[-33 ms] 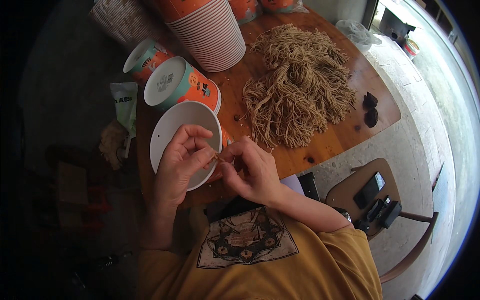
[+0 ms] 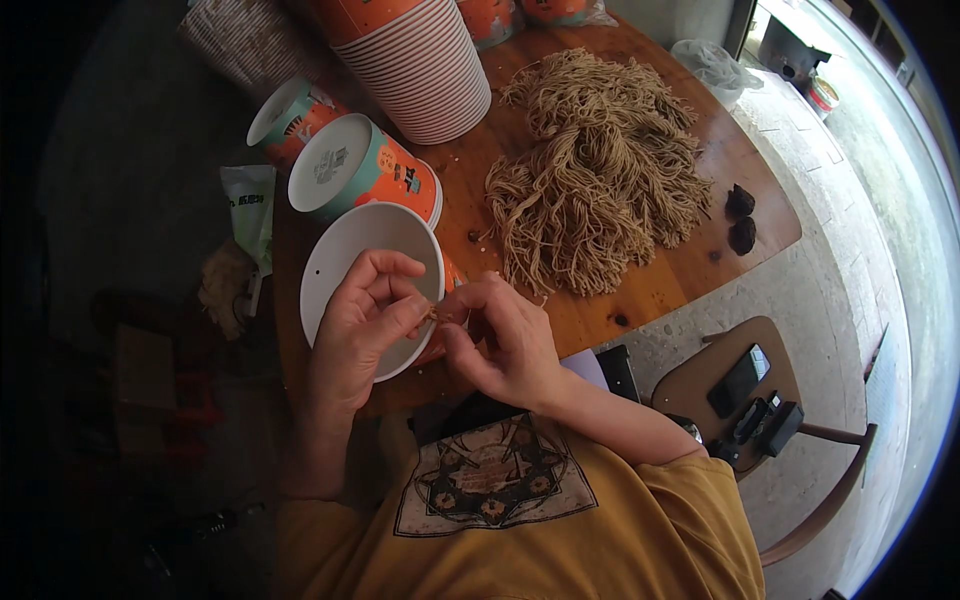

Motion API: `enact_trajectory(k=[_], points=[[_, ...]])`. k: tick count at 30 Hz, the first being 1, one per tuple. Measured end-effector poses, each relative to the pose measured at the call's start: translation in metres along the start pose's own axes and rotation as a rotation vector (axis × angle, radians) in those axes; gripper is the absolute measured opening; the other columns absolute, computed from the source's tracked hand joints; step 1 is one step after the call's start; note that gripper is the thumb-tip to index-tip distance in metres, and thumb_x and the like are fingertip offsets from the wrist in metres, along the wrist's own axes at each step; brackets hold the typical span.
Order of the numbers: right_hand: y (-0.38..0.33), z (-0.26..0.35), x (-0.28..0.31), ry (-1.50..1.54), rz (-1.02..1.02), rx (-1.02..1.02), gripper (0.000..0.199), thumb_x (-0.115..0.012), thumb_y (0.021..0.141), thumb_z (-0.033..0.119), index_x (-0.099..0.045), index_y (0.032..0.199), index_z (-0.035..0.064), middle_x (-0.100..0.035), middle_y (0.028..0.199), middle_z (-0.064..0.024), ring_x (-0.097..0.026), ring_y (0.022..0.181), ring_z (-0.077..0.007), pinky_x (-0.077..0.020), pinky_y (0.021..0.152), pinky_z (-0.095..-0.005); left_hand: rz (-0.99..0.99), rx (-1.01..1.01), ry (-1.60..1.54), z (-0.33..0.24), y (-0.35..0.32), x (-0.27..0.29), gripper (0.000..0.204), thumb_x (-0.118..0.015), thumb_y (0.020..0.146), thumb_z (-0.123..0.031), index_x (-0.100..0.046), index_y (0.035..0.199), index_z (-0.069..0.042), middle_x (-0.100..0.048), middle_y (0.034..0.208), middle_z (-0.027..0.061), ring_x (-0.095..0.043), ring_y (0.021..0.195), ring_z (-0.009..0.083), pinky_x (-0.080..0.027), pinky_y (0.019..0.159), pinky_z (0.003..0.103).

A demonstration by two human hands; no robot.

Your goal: Tying string handles through pre-drilled holes in paper buckets.

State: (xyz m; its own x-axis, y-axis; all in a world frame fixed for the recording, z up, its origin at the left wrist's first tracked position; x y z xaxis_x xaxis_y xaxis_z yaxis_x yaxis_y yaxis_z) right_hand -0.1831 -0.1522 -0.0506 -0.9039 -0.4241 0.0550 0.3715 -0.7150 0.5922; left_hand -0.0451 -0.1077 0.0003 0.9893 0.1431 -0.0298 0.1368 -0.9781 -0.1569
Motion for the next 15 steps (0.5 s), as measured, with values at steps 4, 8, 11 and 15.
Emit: enact_trajectory(k=[4, 8, 11, 15], points=[[0.0012, -0.0007, 0.0, 0.074, 0.012, -0.119, 0.02, -0.064, 0.08, 0.003, -0.056, 0.098, 0.0032, -0.056, 0.079, -0.0028, -0.054, 0.058, -0.0078, -0.0434, 0.05, -0.0219, 0.002, -0.018, 0.002, -0.0021, -0.0009, -0.0007, 0.026, -0.06, 0.087, -0.004, -0.05, 0.111, -0.004, -0.057, 0.083, 0.0011, -0.052, 0.076, 0.007, -0.043, 0.072, 0.022], [-0.0024, -0.0054, 0.0005, 0.118, -0.002, -0.16, 0.016, -0.063, 0.083, 0.004, -0.056, 0.097, 0.0025, -0.056, 0.077, -0.002, -0.054, 0.06, -0.0055, -0.0432, 0.052, -0.0209, -0.005, -0.016, -0.009, -0.0001, 0.0006, -0.0004, 0.026, -0.06, 0.087, -0.005, -0.05, 0.111, -0.004, -0.057, 0.084, 0.0015, -0.052, 0.077, 0.0071, -0.043, 0.072, 0.022], [-0.0006, -0.0079, -0.001, 0.158, 0.023, -0.243, 0.011, -0.061, 0.086, 0.004, -0.056, 0.095, 0.0014, -0.058, 0.077, -0.0004, -0.054, 0.062, -0.0037, -0.0433, 0.053, -0.0199, 0.0, -0.006, -0.03, 0.0003, 0.001, -0.0004, 0.026, -0.06, 0.088, -0.005, -0.05, 0.111, -0.004, -0.057, 0.086, 0.0015, -0.052, 0.079, 0.0071, -0.043, 0.074, 0.022], [0.005, -0.0044, -0.0004, 0.358, 0.045, -0.463, 0.009, -0.056, 0.092, 0.007, -0.056, 0.098, 0.0005, -0.061, 0.081, 0.0012, -0.054, 0.068, -0.0024, -0.0442, 0.06, -0.0186, 0.02, -0.083, 0.021, -0.0016, 0.0, -0.002, 0.023, -0.058, 0.09, -0.006, -0.05, 0.111, -0.003, -0.057, 0.091, 0.0019, -0.053, 0.085, 0.0067, -0.044, 0.079, 0.022]])
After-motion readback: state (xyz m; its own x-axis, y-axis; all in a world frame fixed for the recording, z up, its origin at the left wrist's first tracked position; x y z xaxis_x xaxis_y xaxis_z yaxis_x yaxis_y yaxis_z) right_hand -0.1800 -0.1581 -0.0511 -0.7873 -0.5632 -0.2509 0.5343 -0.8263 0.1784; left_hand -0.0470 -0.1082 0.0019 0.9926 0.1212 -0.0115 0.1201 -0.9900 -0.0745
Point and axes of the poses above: each hand's wrist, its own y-axis towards the middle knuckle, its own x-axis out of the back of the hand, z = x × y, the point moved 4 cm from there along y, towards the middle knuckle
